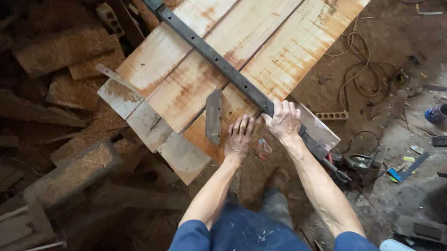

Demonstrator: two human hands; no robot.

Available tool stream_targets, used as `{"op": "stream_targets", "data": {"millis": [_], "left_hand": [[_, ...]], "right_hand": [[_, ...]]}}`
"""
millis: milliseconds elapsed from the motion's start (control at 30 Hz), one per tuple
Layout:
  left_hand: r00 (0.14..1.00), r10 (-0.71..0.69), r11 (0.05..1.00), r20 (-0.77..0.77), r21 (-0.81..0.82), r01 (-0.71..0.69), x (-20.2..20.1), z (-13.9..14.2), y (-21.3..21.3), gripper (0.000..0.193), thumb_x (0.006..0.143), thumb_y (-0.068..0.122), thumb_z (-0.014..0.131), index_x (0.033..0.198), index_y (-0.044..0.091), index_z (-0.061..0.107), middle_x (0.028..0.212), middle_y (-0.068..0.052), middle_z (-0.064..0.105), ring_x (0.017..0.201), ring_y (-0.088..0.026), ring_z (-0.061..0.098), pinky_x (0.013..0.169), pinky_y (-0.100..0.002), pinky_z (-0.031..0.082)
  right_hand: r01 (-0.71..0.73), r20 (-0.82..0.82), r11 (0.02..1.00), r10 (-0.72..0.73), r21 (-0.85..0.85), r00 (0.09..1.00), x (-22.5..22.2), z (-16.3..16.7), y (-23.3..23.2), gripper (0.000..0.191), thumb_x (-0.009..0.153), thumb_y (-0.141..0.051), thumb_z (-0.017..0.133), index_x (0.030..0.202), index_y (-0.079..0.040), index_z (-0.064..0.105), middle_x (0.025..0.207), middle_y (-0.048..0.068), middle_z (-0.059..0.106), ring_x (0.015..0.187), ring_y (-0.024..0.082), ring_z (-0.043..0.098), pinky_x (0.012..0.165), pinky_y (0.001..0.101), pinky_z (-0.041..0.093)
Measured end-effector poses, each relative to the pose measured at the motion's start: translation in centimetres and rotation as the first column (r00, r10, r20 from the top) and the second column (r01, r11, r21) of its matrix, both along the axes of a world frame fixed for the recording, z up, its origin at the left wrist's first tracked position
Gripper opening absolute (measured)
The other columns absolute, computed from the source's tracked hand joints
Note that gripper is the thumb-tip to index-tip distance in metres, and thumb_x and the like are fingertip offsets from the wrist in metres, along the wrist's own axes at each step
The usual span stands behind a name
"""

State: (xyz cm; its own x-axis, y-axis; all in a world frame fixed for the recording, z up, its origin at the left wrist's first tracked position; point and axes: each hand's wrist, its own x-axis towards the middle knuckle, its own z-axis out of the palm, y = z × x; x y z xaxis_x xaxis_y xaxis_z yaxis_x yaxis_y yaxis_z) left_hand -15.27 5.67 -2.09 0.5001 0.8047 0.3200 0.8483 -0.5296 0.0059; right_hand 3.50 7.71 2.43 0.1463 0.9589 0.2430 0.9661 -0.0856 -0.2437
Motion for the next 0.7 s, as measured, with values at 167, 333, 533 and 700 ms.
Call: {"op": "stream_targets", "data": {"millis": [167,333,533,700], "left_hand": [[0.969,-0.031,0.987,0.247,-0.143,0.068,0.4,-0.7,-0.5,0.095,0.071,0.033,0.081,0.153,0.007,0.040,0.156,-0.015,0.041,0.145,-0.033,0.036,0.117,-0.053,0.031],[0.965,0.052,0.997,0.256,-0.063,-0.037,-1.4,0.9,0.2,0.066,0.088,0.022,0.077,0.145,0.010,0.046,0.147,-0.015,0.048,0.140,-0.031,0.041,0.118,-0.051,0.034],[0.762,0.441,0.897,0.473,-0.260,-0.358,-5.7,2.0,2.7,0.089,0.076,0.026,0.078,0.150,-0.001,0.038,0.144,-0.026,0.047,0.130,-0.043,0.048,0.106,-0.053,0.038],[0.771,0.349,0.902,0.532,-0.413,-0.123,-6.6,0.4,0.1,0.083,0.083,0.023,0.077,0.153,-0.001,0.040,0.141,-0.024,0.055,0.131,-0.041,0.055,0.111,-0.051,0.044]], "right_hand": [[0.005,0.017,0.998,-0.004,-0.056,1.000,-0.2,-0.4,0.2,0.062,0.076,-0.048,0.086,0.119,-0.008,0.067,0.103,0.014,0.065,0.104,0.035,0.061,0.083,0.0544,0.049],[0.025,-0.058,0.997,-0.030,-0.077,0.998,-0.4,1.2,0.0,0.064,0.074,-0.045,0.087,0.125,-0.011,0.067,0.105,0.015,0.065,0.106,0.036,0.061,0.086,0.0543,0.050],[-0.032,0.003,0.973,0.032,0.229,0.999,-1.5,3.6,-1.2,0.061,0.075,-0.037,0.086,0.124,-0.007,0.067,0.112,0.018,0.065,0.106,0.038,0.059,0.091,0.0533,0.049],[0.061,-0.219,0.916,0.030,0.397,0.975,-4.8,1.0,-9.9,0.034,0.089,-0.022,0.079,0.118,-0.012,0.064,0.107,0.011,0.068,0.104,0.029,0.063,0.096,0.0462,0.050]]}}
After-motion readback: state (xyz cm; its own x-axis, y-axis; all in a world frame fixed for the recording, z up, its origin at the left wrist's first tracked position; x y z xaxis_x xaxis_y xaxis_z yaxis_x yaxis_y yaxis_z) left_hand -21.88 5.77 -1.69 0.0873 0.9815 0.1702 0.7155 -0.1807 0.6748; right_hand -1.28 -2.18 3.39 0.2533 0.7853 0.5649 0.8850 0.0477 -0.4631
